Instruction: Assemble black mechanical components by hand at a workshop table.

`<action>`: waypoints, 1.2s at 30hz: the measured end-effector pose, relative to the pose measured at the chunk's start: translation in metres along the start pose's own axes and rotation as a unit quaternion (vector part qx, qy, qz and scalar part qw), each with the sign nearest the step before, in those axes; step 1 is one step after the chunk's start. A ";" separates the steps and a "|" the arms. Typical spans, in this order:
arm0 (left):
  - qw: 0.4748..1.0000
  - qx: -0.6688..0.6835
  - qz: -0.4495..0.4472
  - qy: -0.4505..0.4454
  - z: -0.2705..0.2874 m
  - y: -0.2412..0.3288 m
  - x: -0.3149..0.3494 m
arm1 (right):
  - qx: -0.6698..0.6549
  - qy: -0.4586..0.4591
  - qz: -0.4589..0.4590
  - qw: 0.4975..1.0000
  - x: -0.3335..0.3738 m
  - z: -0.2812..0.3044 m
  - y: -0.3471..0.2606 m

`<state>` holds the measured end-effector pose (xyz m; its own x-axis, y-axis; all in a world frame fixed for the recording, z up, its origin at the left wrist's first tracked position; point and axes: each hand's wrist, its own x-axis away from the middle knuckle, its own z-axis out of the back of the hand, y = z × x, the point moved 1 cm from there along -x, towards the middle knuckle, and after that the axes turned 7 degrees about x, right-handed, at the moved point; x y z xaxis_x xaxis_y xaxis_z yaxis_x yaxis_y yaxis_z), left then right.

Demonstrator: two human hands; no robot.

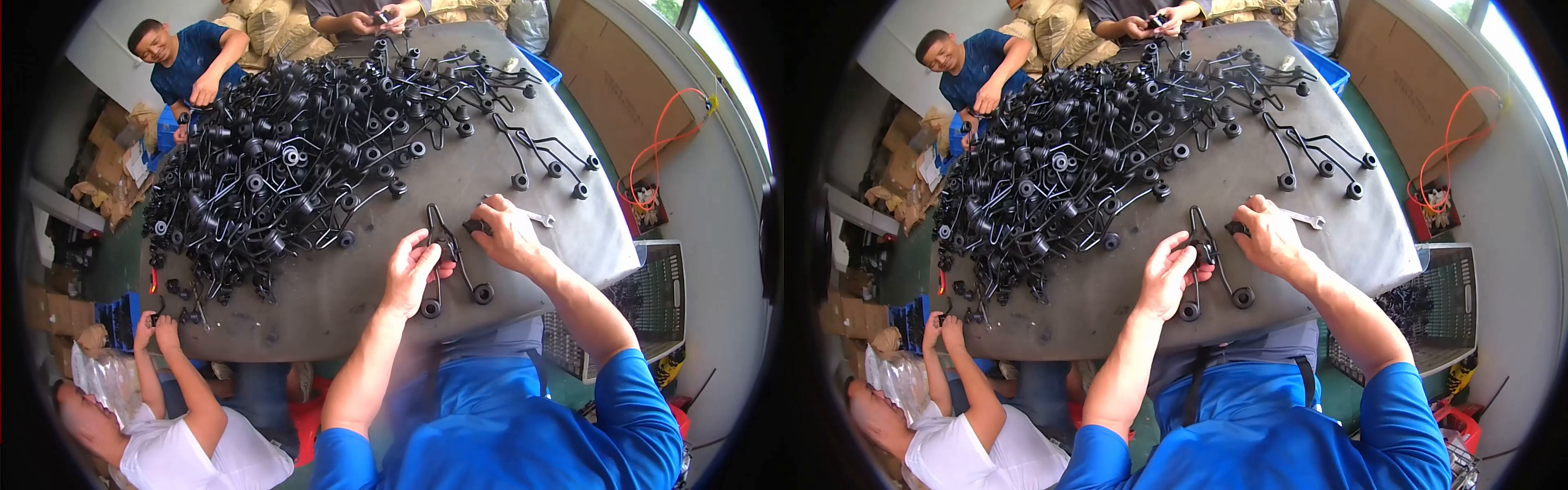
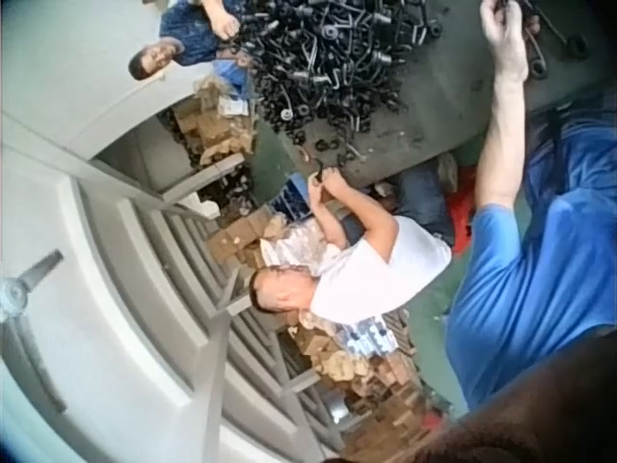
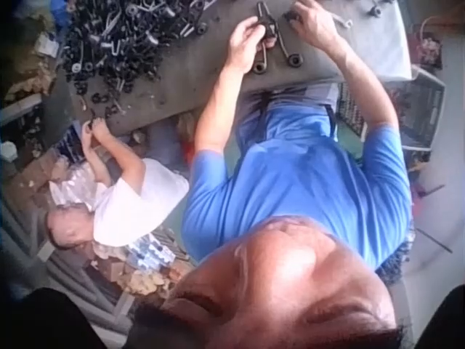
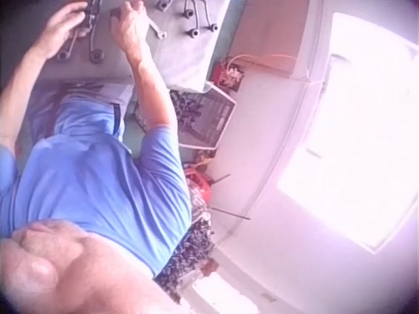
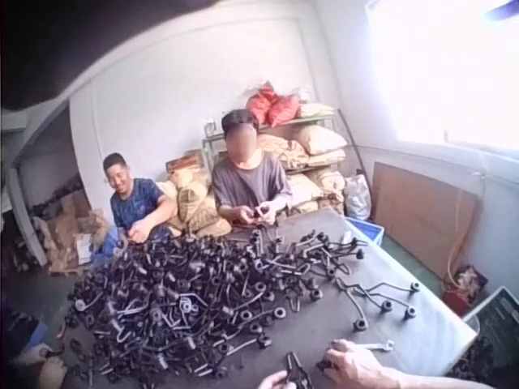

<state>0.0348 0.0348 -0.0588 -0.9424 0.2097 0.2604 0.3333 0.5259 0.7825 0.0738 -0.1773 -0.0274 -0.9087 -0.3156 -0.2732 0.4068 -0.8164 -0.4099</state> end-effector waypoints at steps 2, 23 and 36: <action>1.000 -0.006 0.005 0.000 0.003 -0.001 0.002 | -0.008 -0.028 -0.002 1.000 -0.001 -0.005 -0.001; 0.998 -0.052 -0.016 0.025 -0.016 0.004 -0.002 | -0.276 -0.063 -0.187 0.941 0.016 0.005 -0.033; 0.988 -0.115 -0.051 0.089 -0.012 0.005 0.003 | -0.200 0.008 -0.087 0.976 0.042 -0.010 -0.064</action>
<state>0.0333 0.0282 -0.0475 -0.9674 0.0053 0.2533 0.2407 0.3318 0.9121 0.0106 -0.1335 -0.0213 -0.9670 -0.1785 -0.1817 0.2534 -0.6022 -0.7571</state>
